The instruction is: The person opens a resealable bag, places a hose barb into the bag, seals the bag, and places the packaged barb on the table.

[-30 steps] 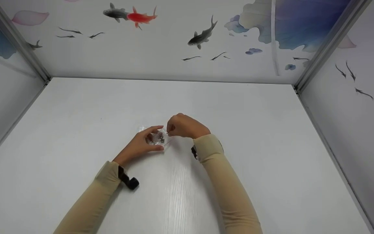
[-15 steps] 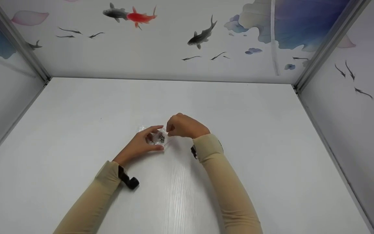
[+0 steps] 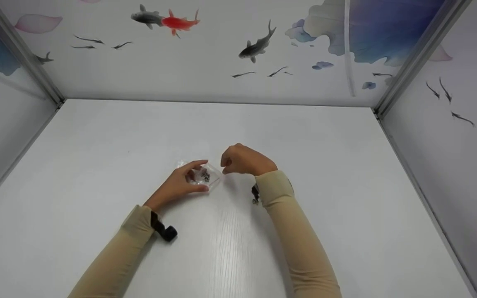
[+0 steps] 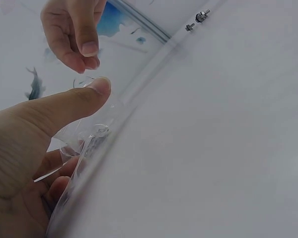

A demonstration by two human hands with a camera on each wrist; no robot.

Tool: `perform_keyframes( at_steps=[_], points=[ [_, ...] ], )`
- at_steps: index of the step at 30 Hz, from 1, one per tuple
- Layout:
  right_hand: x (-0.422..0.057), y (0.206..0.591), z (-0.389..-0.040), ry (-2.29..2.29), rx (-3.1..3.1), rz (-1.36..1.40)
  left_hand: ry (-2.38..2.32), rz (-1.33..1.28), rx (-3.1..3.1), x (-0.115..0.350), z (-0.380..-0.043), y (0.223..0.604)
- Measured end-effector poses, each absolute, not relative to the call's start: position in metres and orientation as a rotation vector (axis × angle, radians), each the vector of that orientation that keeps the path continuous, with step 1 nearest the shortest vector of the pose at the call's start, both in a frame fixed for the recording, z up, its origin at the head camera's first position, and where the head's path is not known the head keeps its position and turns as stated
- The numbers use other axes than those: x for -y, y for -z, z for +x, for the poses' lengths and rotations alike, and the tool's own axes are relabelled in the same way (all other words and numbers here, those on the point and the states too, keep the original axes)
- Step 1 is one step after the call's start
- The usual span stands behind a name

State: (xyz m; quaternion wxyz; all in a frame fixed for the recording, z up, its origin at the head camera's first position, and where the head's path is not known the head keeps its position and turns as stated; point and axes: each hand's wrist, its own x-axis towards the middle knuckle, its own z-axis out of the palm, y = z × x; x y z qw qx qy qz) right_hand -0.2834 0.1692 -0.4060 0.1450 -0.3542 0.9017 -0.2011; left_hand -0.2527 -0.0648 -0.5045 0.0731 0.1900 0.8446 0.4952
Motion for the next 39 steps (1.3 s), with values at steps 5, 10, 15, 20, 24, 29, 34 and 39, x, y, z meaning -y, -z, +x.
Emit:
perform_keyframes(
  at_steps=[5, 10, 15, 20, 24, 29, 34, 39],
  points=[
    [-0.180, 0.406, -0.282, 0.578, -2.596, -0.972, -1.477, 0.573, -2.543, 0.065, -0.252, 0.506],
    [-0.192, 0.408, -0.281, 0.544, -2.590, -0.875, -1.481, 0.579, -2.547, 0.065, -0.251, 0.506],
    [-0.204, 0.411, -0.280, 0.520, -2.570, -0.799, -1.482, 0.576, -2.545, 0.065, -0.250, 0.505],
    [-0.214, 0.413, -0.278, 0.513, -2.538, -0.746, -1.489, 0.564, -2.541, 0.066, -0.250, 0.504],
    [-0.219, 0.414, -0.277, 0.486, -2.515, -0.694, -1.485, 0.569, -2.546, 0.065, -0.250, 0.505],
    [-0.226, 0.419, -0.274, 0.473, -2.476, -0.632, -1.477, 0.579, -2.549, 0.064, -0.251, 0.506],
    [-0.231, 0.424, -0.272, 0.434, -2.449, -0.588, -1.480, 0.590, -2.544, 0.065, -0.252, 0.507],
    [-0.231, 0.429, -0.271, 0.382, -2.444, -0.569, -1.490, 0.610, -2.546, 0.066, -0.252, 0.507]
  ],
)
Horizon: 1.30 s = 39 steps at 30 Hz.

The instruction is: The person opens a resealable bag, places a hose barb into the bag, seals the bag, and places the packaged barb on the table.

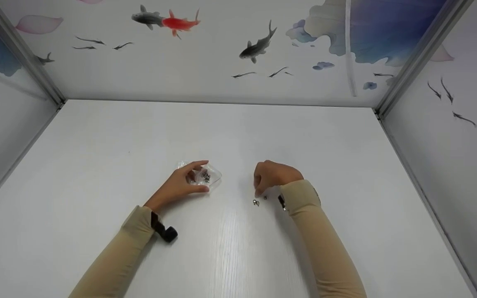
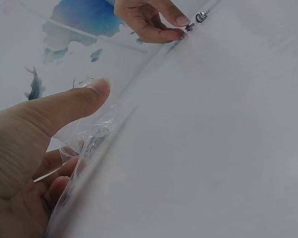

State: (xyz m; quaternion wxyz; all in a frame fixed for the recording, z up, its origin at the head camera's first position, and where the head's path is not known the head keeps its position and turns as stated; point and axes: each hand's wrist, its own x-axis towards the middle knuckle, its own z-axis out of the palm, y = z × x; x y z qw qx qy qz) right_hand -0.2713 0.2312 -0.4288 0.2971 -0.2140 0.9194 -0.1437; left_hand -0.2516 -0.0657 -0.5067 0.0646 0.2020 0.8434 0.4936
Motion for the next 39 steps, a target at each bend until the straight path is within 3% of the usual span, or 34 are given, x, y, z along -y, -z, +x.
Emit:
perform_keyframes(
  at_steps=[17, 39],
  points=[
    [-0.230, 0.429, -0.266, 0.406, -2.501, -0.566, -1.497, 0.578, -2.548, 0.066, -0.250, 0.505],
    [-0.211, 0.411, -0.279, 0.486, -2.569, -0.767, -1.482, 0.555, -2.550, 0.065, -0.250, 0.505]
  ],
)
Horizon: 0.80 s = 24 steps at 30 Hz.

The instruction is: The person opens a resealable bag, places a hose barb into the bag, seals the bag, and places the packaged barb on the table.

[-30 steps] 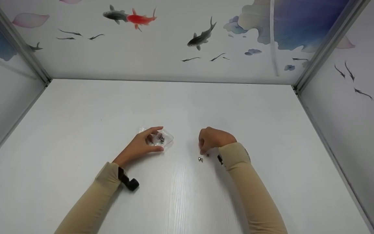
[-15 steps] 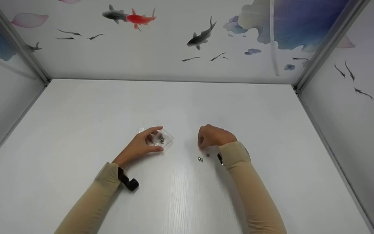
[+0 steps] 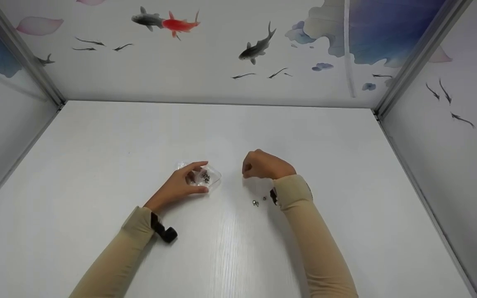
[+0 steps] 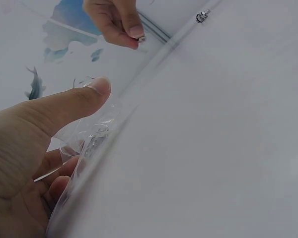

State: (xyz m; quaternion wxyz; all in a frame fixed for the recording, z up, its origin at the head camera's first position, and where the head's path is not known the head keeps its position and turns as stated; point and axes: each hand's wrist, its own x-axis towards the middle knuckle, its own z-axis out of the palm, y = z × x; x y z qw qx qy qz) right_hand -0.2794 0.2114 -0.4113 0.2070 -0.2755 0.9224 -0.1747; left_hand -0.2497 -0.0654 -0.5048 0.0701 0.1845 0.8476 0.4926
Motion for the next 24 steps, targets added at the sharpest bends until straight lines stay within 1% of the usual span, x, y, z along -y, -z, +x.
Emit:
perform_keyframes(
  at_steps=[14, 24],
  points=[
    [-0.176, 0.404, -0.285, 0.596, -2.587, -0.880, -1.489, 0.588, -2.554, 0.065, -0.250, 0.504],
    [-0.155, 0.408, -0.288, 0.639, -2.544, -0.971, -1.501, 0.617, -2.547, 0.066, -0.250, 0.504]
  ],
)
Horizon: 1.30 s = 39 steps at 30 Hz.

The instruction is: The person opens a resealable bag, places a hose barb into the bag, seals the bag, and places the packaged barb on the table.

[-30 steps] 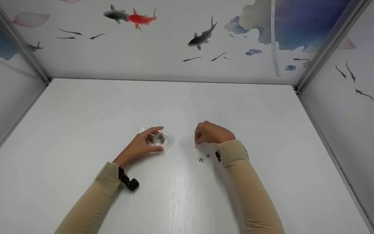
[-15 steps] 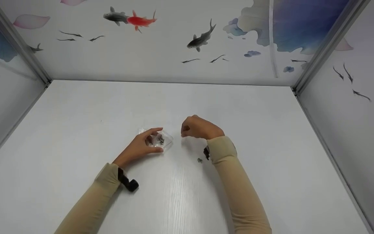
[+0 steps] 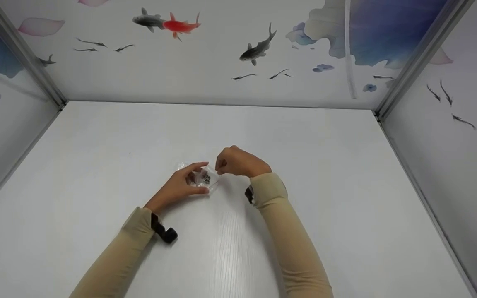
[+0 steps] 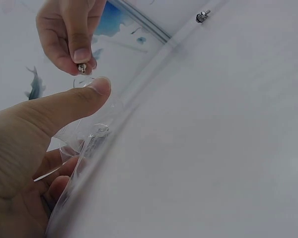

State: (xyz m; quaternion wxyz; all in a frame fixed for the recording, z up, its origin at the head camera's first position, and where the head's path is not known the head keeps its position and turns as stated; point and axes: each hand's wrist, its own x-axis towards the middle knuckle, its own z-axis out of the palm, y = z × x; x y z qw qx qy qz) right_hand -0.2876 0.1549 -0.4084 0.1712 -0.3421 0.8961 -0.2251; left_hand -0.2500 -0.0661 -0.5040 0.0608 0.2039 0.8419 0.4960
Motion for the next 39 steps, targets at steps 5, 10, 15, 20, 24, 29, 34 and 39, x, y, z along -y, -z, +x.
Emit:
perform_keyframes(
  at_steps=[5, 10, 15, 20, 24, 29, 34, 39],
  points=[
    [-0.145, 0.411, -0.288, 0.649, -2.526, -1.023, -1.503, 0.617, -2.547, 0.066, -0.251, 0.504],
    [-0.140, 0.413, -0.288, 0.656, -2.509, -1.035, -1.509, 0.611, -2.537, 0.066, -0.252, 0.506],
    [-0.139, 0.413, -0.287, 0.646, -2.511, -1.038, -1.490, 0.624, -2.554, 0.066, -0.253, 0.506],
    [-0.139, 0.410, -0.285, 0.643, -2.514, -1.031, -1.482, 0.615, -2.555, 0.066, -0.252, 0.504],
    [-0.142, 0.408, -0.284, 0.619, -2.516, -1.017, -1.487, 0.595, -2.540, 0.066, -0.250, 0.504],
    [-0.149, 0.405, -0.283, 0.586, -2.516, -1.025, -1.470, 0.585, -2.551, 0.066, -0.250, 0.503],
    [-0.160, 0.403, -0.281, 0.561, -2.507, -1.014, -1.484, 0.580, -2.543, 0.065, -0.250, 0.502],
    [-0.173, 0.404, -0.279, 0.524, -2.517, -0.925, -1.490, 0.566, -2.546, 0.065, -0.250, 0.503]
  ],
)
